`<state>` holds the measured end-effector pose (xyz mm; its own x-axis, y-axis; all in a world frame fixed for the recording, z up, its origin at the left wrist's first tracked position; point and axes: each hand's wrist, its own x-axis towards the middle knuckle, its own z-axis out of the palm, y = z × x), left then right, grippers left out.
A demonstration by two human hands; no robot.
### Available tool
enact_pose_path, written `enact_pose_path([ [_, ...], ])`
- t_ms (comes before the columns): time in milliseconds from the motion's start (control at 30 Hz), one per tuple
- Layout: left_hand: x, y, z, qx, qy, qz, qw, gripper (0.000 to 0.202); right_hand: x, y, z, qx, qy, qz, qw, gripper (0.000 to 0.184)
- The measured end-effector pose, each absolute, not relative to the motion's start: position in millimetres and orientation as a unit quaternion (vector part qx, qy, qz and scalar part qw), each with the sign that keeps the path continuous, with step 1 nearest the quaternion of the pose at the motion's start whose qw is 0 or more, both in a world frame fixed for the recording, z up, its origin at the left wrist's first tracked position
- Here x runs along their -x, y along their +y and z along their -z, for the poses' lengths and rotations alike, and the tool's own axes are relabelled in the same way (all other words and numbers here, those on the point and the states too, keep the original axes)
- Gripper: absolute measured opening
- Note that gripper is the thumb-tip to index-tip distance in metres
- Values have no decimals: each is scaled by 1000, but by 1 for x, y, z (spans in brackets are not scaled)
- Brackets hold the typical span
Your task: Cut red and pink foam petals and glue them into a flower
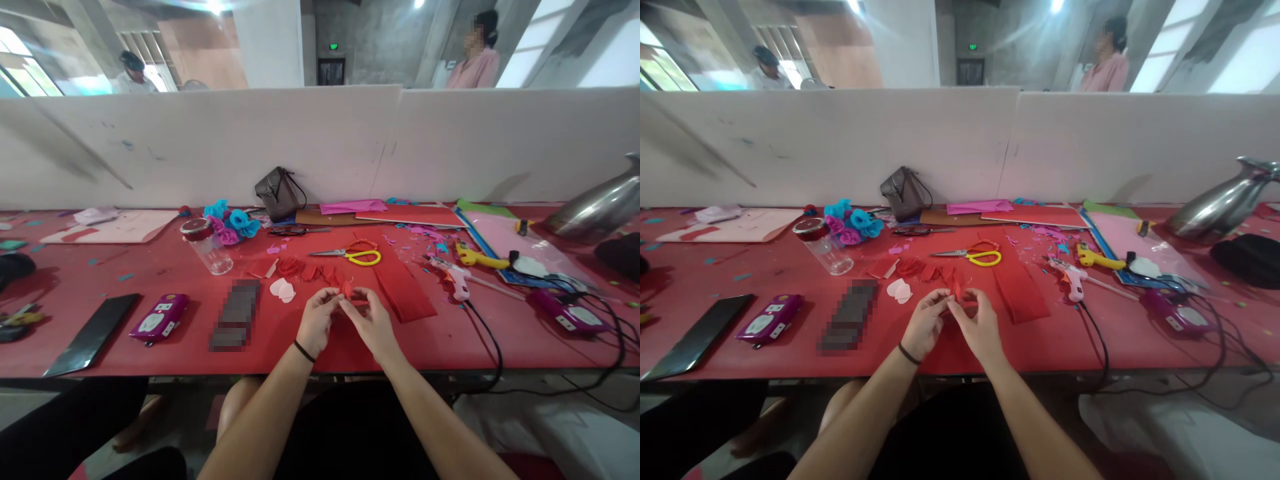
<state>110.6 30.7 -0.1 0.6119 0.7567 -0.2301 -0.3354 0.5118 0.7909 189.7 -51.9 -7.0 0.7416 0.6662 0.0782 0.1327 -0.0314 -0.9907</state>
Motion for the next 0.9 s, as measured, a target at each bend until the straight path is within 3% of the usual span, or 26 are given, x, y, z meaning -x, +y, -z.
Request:
enact_pose_path([
  [267,-108,27,-5,-389,305,-278,824,41,-210,-44,11,657,-302,-242,646,28],
  [400,-105,34,-8,-443,302,-228,813,44,-222,-51,0,690,-408,-249,544,24],
  [533,-104,39,-8,-553,331,-191,740,28,-234,-64,-15,735,-508,-215,395,19],
  [633,-106,37,-6,-620,323,-181,692,17,-236,-71,-18,751,-532,-209,331,20],
  [767,-109,34,-3,-659,297,-160,673,11,-231,-76,-17,746,-557,-210,297,18],
  [900,-104,37,-3,-675,303,-149,656,8,-266,-92,-16,755,-533,-174,341,21],
])
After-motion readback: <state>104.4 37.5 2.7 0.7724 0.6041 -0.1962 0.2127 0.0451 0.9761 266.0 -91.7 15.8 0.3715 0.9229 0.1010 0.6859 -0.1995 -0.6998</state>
